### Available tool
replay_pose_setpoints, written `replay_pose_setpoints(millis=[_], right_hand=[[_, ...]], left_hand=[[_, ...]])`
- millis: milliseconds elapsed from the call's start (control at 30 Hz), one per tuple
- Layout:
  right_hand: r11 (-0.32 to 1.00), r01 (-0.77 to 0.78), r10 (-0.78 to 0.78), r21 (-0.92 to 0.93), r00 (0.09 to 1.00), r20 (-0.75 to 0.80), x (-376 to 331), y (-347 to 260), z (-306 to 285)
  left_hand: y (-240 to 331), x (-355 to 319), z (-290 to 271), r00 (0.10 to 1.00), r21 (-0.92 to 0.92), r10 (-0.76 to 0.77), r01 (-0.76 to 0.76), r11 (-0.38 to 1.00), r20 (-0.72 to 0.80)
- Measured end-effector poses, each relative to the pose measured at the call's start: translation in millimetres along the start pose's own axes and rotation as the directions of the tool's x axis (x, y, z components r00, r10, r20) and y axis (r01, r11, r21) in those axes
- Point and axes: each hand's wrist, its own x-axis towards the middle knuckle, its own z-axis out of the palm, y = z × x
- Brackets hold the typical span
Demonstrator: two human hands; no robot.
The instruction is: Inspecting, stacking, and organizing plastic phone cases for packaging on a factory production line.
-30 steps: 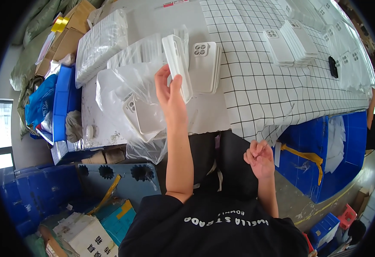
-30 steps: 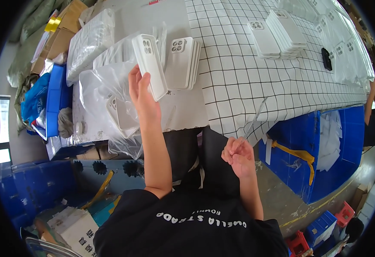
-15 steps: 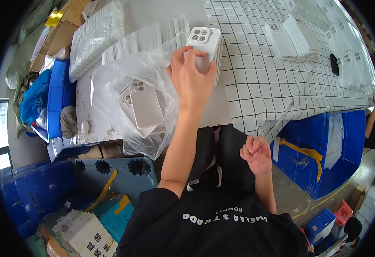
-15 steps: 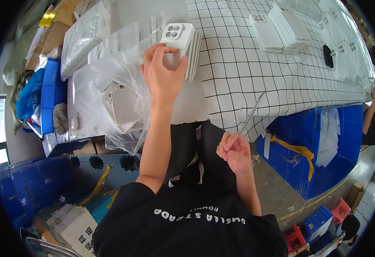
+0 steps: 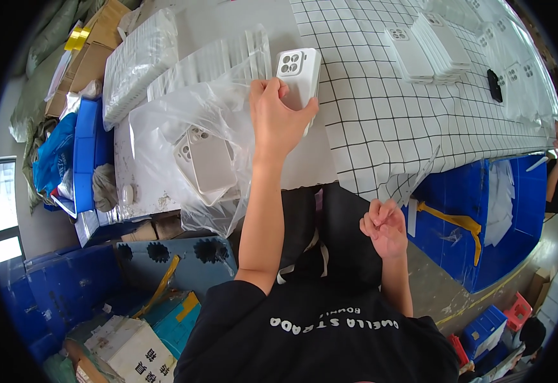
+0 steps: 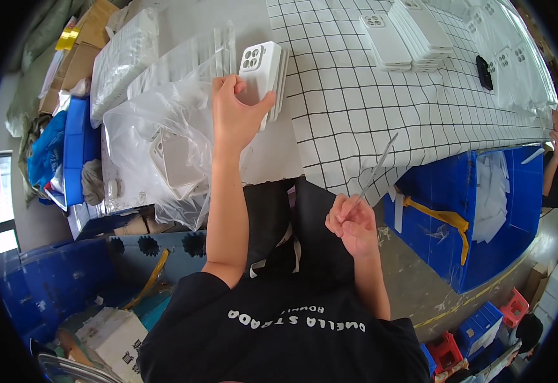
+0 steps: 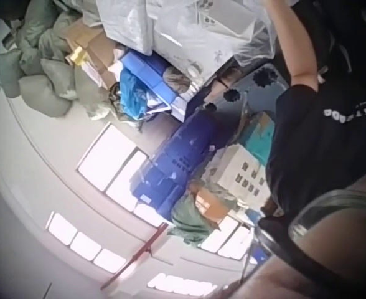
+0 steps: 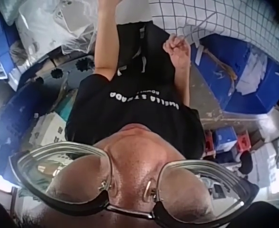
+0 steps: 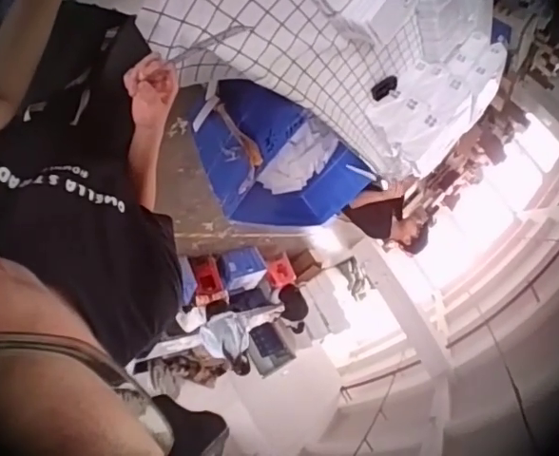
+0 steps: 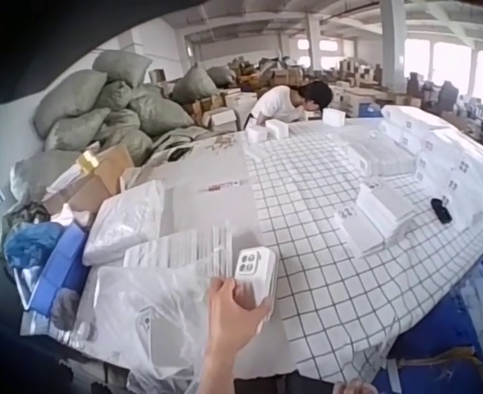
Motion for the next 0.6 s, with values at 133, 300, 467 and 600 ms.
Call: replay_pose_setpoints(millis=[133, 300, 467, 600], right_hand=[[1.000, 0.002, -0.002, 0.002, 1.000, -0.002, -1.7, 0.0, -2.6], [1.000, 0.007, -0.007, 0.000, 1.000, -0.003, -2.3, -0.3, -3.4], [1.000, 0.004, -0.004, 0.002, 1.000, -0.012, -1.8, 0.5, -4.6], [1.000, -0.002, 0.002, 0.006, 1.000, -0.015, -2.5, 1.1, -5.9]], left_hand=[[-0.3, -1.5, 3.6, 0.998, 0.196, 0.064, -0.062, 0.979, -0.003], [1.4, 0.2, 4.2, 1.000, 0.201, 0.007, -0.012, 0.980, 0.024], [6.2, 1.7, 2.0, 1.000, 0.182, -0.025, 0.023, 0.983, 0.010], [5.9, -0.1, 1.5, 0.999, 0.136, 0.005, 0.001, 0.991, -0.039]])
